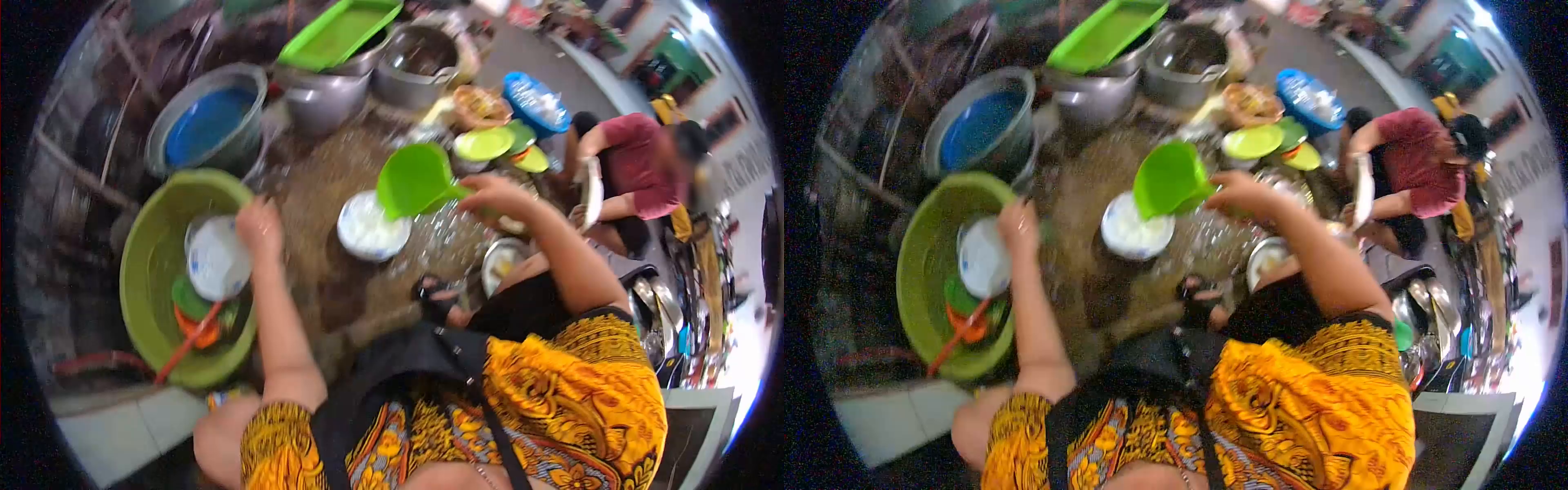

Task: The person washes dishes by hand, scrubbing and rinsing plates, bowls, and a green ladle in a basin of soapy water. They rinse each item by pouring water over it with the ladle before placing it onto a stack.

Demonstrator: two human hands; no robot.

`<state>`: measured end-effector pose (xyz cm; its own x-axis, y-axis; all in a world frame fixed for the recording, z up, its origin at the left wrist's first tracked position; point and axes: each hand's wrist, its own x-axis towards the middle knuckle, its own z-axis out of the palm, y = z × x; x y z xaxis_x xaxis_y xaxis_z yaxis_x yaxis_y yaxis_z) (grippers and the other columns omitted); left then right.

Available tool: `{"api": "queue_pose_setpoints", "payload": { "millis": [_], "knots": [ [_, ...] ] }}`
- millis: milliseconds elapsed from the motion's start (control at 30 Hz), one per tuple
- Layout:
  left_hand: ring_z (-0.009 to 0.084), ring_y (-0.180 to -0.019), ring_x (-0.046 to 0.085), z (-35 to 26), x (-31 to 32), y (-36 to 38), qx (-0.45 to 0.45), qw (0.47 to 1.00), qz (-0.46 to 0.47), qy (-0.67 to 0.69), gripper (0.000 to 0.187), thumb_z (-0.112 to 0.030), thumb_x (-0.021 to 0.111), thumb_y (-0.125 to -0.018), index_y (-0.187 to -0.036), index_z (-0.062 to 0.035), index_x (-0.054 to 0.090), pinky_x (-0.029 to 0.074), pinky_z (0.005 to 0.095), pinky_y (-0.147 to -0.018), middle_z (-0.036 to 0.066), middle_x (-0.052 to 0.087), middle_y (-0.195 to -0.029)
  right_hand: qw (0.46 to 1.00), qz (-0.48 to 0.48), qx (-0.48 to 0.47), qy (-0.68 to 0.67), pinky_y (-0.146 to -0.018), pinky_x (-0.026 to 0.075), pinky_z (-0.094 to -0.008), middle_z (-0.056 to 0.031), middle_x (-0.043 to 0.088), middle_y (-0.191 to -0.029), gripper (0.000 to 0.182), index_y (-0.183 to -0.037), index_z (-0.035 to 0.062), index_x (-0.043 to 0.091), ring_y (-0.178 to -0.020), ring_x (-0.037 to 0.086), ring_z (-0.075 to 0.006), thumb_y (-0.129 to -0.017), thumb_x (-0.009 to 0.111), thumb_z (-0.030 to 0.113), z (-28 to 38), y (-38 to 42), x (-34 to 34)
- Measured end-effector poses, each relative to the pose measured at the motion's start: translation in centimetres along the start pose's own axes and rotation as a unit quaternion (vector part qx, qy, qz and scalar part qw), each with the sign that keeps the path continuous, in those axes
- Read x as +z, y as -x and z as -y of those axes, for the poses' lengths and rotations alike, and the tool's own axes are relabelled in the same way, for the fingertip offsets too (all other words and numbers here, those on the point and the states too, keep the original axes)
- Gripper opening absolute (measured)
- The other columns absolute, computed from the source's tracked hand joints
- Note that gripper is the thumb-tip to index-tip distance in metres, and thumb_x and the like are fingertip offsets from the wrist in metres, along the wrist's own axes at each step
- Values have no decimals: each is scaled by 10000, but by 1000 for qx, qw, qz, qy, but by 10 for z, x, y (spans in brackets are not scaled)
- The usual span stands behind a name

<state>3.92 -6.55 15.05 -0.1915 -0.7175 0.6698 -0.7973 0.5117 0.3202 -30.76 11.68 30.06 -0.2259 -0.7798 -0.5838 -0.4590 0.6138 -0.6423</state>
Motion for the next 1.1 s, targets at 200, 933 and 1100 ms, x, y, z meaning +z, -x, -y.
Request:
{"api": "queue_pose_setpoints", "payload": {
  "millis": [200,933,1100],
  "knots": [
    [295,-903,604,-67,138,92,53,917,394,-2,196,-142,506,-799,-882,-63,665,481,396,-745,136,633,-908,995,69,-30,62,-330,356,-239,-46,556,-598,343,-1052,-23,562,-395,480,-87,-744,630,112,-2,-7,8],
    [226,-930,593,-113,169,157,383,793,474,2,251,-123,575,-745,-984,-54,598,499,372,-711,72,618,-962,891,-9,-108,441,-809,457,-416,-234,619,-944,474,-1133,22,553,-897,594,-371,-709,647,213,-28,-21,6],
    [240,-877,597,-129,165,143,362,845,381,104,178,-103,558,-733,-906,-69,585,496,366,-665,76,619,-891,865,-27,-129,485,-739,460,-449,-203,627,-864,484,-1172,84,521,-839,601,-360,-717,637,198,-13,-5,19]
  ]
}}
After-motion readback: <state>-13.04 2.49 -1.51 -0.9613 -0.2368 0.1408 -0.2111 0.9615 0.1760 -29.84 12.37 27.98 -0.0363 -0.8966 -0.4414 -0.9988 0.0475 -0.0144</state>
